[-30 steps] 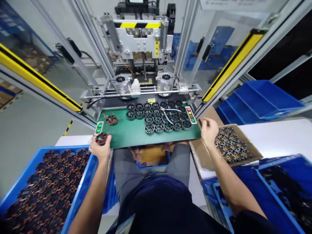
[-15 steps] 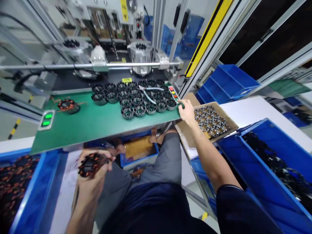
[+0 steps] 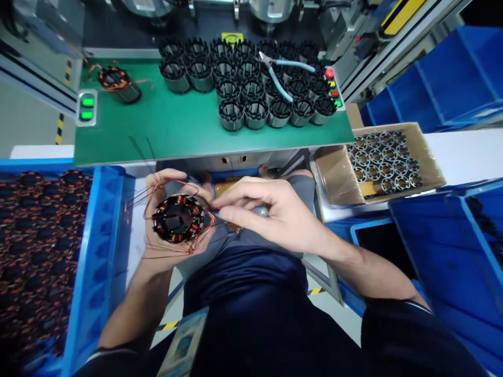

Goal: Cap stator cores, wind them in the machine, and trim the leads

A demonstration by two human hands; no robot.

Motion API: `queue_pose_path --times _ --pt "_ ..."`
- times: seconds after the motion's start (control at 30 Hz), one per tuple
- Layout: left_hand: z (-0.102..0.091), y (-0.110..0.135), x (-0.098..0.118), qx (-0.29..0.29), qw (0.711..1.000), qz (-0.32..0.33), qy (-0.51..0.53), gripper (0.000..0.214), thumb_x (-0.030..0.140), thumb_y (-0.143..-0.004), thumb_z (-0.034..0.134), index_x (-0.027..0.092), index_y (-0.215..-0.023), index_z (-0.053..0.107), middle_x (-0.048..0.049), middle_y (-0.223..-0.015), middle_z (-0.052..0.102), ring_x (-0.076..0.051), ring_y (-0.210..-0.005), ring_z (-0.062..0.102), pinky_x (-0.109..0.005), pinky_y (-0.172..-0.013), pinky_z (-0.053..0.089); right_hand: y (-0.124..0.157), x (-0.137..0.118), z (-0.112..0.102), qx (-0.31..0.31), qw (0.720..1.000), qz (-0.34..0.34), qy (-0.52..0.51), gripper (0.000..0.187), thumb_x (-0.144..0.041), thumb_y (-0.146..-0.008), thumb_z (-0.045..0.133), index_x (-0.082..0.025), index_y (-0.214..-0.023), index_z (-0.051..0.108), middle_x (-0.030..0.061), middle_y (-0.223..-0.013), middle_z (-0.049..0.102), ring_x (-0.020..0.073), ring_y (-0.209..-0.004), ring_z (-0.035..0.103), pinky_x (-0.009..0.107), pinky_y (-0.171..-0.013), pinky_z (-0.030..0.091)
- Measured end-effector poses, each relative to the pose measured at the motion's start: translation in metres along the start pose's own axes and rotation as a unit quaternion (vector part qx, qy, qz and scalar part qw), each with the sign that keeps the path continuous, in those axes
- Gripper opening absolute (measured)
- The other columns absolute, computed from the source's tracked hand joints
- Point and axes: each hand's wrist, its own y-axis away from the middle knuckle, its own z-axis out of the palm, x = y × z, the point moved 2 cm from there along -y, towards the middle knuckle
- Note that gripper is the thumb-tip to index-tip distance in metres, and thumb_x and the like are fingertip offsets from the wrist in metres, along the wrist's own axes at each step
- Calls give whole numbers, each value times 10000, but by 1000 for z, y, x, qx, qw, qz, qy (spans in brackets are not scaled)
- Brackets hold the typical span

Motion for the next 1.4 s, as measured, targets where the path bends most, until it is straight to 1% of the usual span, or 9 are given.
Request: queue_pose_path --times 0.17,0.27,0.37,0.53,0.73,1.07,1.23,1.33,1.4 --pt "-1 8 3 -29 999 23 -18 1148 281 -684 1178 344 -1627 526 -41 -1221 808 -223 -1020 835 -360 -921 716 1 4 -5 -19 999 -25 9 518 -236 -968 993 -206 -1450 805 75 -1324 835 153 -1103 829 249 -942 729" --pt "-3 10 4 -24 998 18 -61 1180 302 -665 1183 347 -1650 533 -59 -1300 745 -205 -1010 805 -335 -897 715 1 6 -2 -53 998 -33 30 486 -232 -990 968 -188 -1434 777 79 -1283 815 150 -1042 838 276 -943 736" --pt "-5 11 1 -17 997 12 -76 1182 407 -628 1184 331 -1644 584 -131 -1573 614 -275 -1224 772 -402 -1032 724 3 6 -1 24 990 -93 105 400 -249 -965 997 -196 -1300 785 57 -1173 799 167 -992 820 314 -882 732" --pt "-4 11 -3 -19 995 -82 51 913 421 -862 1011 342 -1680 613 -132 -1589 642 -331 -1355 761 -424 -1073 726 19 5 0 96 860 -325 380 350 -109 -929 987 -205 -1241 860 18 -979 783 191 -887 737 396 -787 677" --pt "5 9 -9 -26 977 -136 161 836 330 -914 969 366 -1676 629 -88 -1280 795 -260 -1060 841 -332 -817 736 16 25 3 109 853 -300 413 507 -105 -975 942 -210 -1458 832 11 -933 804 185 -816 699 406 -714 607" --pt "7 9 -15 3 965 -202 169 705 280 -934 990 325 -1594 748 -42 -1102 845 -190 -859 834 -309 -849 724 -6 30 -7 60 822 -279 494 380 -109 -990 919 -96 -1354 813 65 -952 800 208 -825 662 428 -728 558" --pt "0 9 -25 -2 976 -168 141 639 324 -919 1019 306 -1511 779 -74 -1286 847 -217 -960 861 -355 -902 750 -5 22 -24 -56 893 -217 391 187 -125 -1064 847 -187 -1239 824 81 -1185 788 203 -1015 691 398 -883 578" --pt "-5 5 -36 23 995 -81 49 739 368 -758 1144 312 -1380 750 -47 -1294 829 -257 -1122 864 -380 -987 727 0 24 -24 -116 972 -165 122 55 -211 -1108 830 -199 -1160 818 80 -1329 761 154 -1040 737 335 -926 640" --pt "0 4 -40 13 997 -58 49 807 530 -688 1163 304 -1314 706 -34 -1181 813 -273 -1101 849 -427 -1008 709 4 31 -15 -100 982 -131 -88 63 -247 -1136 797 -197 -1133 760 60 -1249 784 97 -871 747 253 -785 648"
